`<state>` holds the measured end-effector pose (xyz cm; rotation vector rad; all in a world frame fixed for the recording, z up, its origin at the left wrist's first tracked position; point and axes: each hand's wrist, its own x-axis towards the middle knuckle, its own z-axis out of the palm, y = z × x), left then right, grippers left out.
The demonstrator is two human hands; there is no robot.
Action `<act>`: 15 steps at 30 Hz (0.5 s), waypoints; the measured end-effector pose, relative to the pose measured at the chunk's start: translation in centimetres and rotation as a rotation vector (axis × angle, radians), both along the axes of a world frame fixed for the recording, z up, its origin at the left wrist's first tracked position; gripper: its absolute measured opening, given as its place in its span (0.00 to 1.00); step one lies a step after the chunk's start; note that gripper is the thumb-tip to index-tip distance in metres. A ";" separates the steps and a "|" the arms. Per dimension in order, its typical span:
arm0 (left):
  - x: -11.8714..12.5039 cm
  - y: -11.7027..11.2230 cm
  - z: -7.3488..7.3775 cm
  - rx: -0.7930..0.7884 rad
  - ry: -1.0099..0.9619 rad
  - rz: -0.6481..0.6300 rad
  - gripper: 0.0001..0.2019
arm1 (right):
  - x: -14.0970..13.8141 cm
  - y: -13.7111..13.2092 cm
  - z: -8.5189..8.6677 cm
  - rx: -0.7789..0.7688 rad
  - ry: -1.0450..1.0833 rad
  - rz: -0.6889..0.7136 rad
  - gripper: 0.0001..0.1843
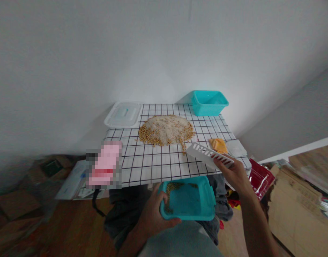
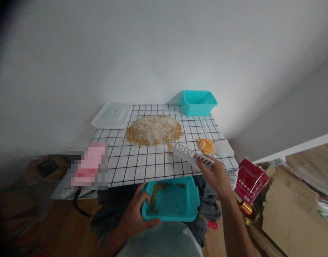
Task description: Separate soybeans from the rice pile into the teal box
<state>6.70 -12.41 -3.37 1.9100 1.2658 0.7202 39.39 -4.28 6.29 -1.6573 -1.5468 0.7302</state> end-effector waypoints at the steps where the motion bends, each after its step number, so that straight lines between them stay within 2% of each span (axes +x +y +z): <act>1: 0.0 0.0 -0.1 -0.004 0.003 0.000 0.29 | -0.1 0.1 0.0 -0.002 0.001 0.002 0.21; 15: -0.3 0.1 0.0 0.023 0.022 0.002 0.29 | -0.3 0.4 1.2 -0.004 0.008 0.083 0.18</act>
